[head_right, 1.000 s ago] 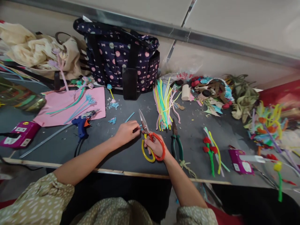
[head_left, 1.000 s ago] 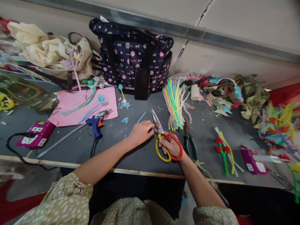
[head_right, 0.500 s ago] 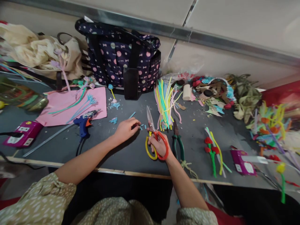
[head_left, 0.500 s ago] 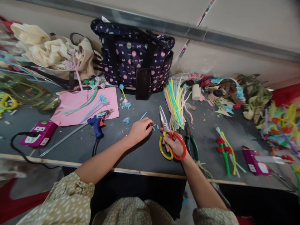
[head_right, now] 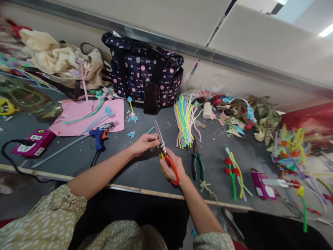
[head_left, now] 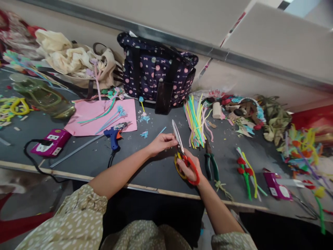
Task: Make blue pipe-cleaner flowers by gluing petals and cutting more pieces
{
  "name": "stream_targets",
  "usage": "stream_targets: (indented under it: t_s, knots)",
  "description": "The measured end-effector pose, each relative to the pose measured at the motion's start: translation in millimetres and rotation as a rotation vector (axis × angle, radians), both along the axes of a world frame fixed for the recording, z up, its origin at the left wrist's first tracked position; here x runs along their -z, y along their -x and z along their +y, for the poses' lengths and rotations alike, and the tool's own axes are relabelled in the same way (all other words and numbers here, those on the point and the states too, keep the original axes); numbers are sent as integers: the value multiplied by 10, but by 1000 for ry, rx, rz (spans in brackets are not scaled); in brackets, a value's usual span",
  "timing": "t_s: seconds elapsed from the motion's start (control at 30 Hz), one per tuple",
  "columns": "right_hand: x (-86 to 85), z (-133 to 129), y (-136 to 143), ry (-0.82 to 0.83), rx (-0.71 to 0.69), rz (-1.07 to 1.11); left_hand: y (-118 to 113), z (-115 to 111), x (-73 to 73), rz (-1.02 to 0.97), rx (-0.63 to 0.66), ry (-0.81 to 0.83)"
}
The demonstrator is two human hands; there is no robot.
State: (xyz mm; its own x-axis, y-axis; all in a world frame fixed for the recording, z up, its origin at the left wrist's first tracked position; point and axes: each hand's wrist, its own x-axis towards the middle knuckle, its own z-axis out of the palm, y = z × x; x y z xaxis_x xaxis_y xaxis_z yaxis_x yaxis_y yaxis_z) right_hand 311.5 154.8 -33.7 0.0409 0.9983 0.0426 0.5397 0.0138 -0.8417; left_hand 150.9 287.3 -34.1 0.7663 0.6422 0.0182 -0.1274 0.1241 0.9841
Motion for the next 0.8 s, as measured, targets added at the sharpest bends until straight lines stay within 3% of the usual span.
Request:
stream_targets:
  t_s: [0.2, 0.4, 0.47, 0.6, 0.67, 0.8]
  knots:
    - [-78, -73, 160, 17, 73, -122, 114, 56, -125, 60, 44, -103]
    - [-62, -138, 365, 163, 160, 172, 217, 302, -120, 99, 57, -234]
    - [-43, -151, 439, 167, 220, 242, 278, 403, -91, 283, -84, -366]
    - [17, -154, 521, 169, 259, 317, 413, 501, -71, 810, -373, -804]
    - [66, -152, 531, 163, 241, 353, 454, 496, -78, 944, -426, -927]
    - [164, -169, 541, 120, 215, 450, 465, 466, -76, 1009, -403, -964]
